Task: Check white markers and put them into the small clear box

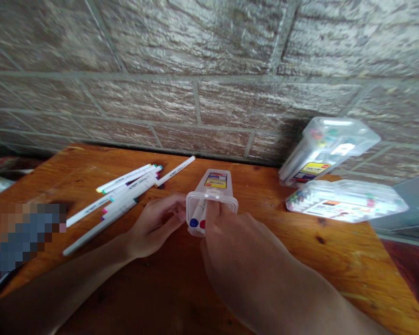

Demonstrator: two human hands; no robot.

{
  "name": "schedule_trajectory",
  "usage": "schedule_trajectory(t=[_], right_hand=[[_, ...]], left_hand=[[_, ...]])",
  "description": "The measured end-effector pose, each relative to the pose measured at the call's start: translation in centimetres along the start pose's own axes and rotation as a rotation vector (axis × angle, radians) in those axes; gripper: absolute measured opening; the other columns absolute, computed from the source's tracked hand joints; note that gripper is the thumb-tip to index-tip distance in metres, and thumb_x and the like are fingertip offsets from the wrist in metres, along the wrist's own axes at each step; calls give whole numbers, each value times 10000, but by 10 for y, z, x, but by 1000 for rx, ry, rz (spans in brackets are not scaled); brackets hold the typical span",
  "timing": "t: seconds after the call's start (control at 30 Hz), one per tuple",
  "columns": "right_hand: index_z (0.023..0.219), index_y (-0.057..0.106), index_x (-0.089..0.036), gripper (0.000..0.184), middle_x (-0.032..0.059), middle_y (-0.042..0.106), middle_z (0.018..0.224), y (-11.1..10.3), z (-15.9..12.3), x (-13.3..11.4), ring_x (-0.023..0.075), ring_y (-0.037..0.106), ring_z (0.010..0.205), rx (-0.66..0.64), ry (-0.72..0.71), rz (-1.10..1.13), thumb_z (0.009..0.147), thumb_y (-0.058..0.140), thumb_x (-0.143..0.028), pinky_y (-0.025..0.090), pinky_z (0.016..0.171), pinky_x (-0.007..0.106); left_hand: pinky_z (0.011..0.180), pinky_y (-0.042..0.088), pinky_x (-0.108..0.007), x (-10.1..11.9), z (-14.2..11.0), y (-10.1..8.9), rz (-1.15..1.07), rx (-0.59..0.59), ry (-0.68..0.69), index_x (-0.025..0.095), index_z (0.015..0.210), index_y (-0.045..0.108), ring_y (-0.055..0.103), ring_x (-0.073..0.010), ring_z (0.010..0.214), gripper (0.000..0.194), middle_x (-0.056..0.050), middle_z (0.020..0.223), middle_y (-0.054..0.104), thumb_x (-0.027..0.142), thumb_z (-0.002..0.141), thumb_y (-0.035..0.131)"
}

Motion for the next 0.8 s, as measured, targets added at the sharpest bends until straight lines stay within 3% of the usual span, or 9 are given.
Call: schedule_trajectory(t=[0.23,0.57,0.8], right_hand=[[1161,692,-150,297,128,798,936,-3,-4,1,230,742,819,85,-38,27,999,452,-85,562,727,305],[1145,698,-142,288,149,803,977,-3,-1,-1,265,771,907,37,-55,-42,1029,436,-113,576,804,343],[1107,710,-121,266,159,801,949,-3,0,-1,259,768,847,24,-37,-64,1040,455,-154,557,753,334]], left_hand=[[682,530,-254,0,-1,0,-1,-2,4,184,1206,677,678,-156,768,229,-44,927,734,324,1070,557],[686,537,-247,0,-2,0,7,-1,8,172,1225,680,686,-155,781,238,-47,931,730,312,1069,567],[682,532,-234,0,-2,-1,0,-2,16,175,1231,686,675,-143,764,226,-38,913,724,291,1065,584]])
Point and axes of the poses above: each hand's wrist, its own z-axis towards the middle knuckle, its own y-axis out of the palm, x = y × z, the point moved 9 cm from there along z, towards the middle knuckle
